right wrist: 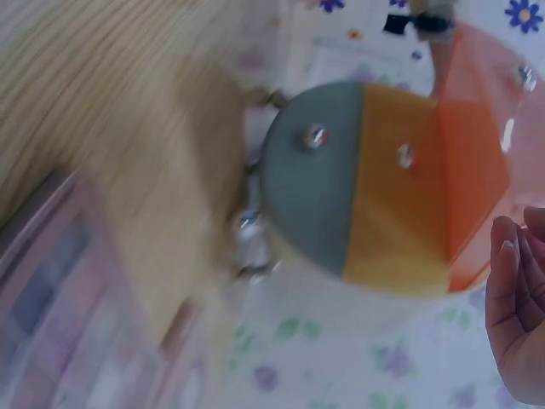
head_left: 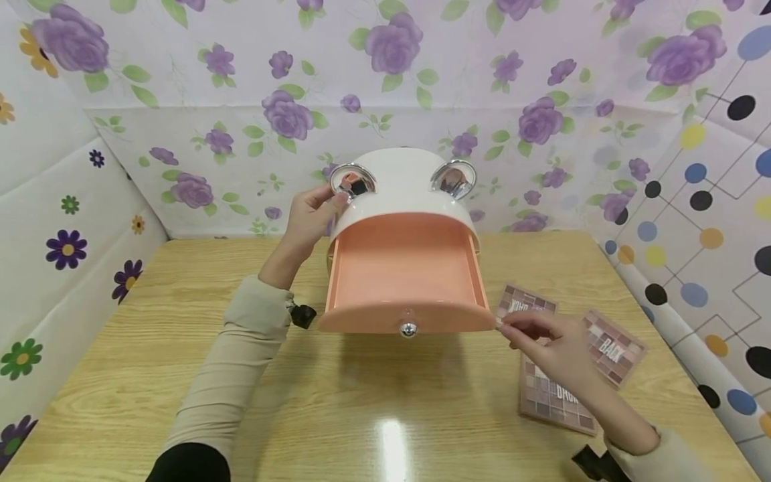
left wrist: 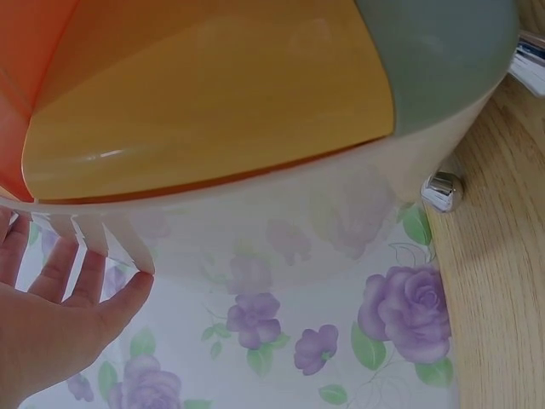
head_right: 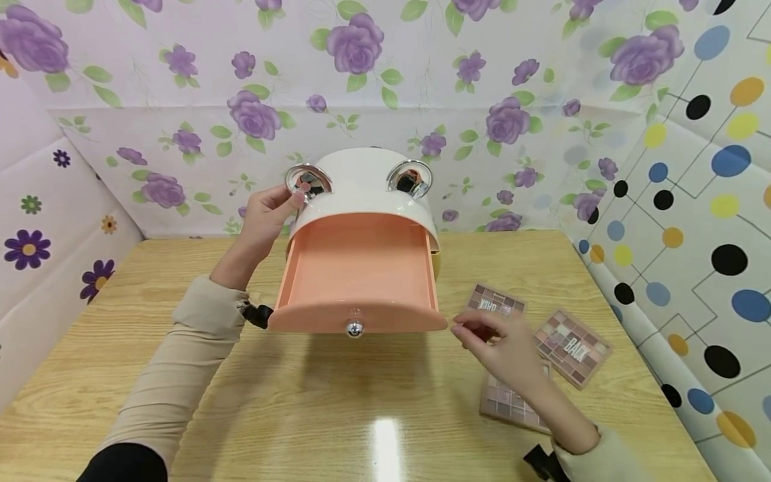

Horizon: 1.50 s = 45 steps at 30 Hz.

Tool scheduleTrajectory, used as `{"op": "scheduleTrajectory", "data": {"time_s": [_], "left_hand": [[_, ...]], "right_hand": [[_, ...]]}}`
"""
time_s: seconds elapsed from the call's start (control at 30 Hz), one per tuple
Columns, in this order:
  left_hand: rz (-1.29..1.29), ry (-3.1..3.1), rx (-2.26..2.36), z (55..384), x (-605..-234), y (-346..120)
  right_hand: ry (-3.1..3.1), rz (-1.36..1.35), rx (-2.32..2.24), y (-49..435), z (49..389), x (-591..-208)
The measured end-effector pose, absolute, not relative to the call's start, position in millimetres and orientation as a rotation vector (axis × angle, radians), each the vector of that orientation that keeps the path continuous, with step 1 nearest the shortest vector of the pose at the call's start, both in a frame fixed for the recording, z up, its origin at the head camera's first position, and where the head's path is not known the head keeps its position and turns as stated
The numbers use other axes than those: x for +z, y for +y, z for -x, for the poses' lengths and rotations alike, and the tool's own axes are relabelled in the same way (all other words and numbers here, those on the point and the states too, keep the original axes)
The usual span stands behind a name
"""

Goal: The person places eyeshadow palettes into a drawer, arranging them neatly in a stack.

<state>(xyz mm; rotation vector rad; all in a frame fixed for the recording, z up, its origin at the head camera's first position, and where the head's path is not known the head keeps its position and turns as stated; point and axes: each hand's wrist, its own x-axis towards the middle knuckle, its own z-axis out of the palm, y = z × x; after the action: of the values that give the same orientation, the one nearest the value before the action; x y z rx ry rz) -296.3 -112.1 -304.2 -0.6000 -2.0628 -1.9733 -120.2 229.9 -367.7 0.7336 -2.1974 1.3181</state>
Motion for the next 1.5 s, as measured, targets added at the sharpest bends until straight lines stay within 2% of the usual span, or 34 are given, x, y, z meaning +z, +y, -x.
{"op": "scheduleTrajectory", "data": {"time_s": [0.2, 0.37, 1.07, 1.5], "left_hand": [[0.603, -2.057, -1.983, 298, -306, -112], [0.614, -2.062, -1.984, 298, -306, -113], [0.625, -2.072, -1.968, 299, -306, -113], [0.62, -2.083, -1.971, 292, -300, -112]], "right_hand": [[-2.409, -0.432, 1.256, 261, 139, -384], [-2.594, -0.313, 1.153, 290, 157, -399], [-3.063, -0.401, 0.784, 357, 202, -436], [-3.211, -0.223, 0.635, 364, 206, -445]]}}
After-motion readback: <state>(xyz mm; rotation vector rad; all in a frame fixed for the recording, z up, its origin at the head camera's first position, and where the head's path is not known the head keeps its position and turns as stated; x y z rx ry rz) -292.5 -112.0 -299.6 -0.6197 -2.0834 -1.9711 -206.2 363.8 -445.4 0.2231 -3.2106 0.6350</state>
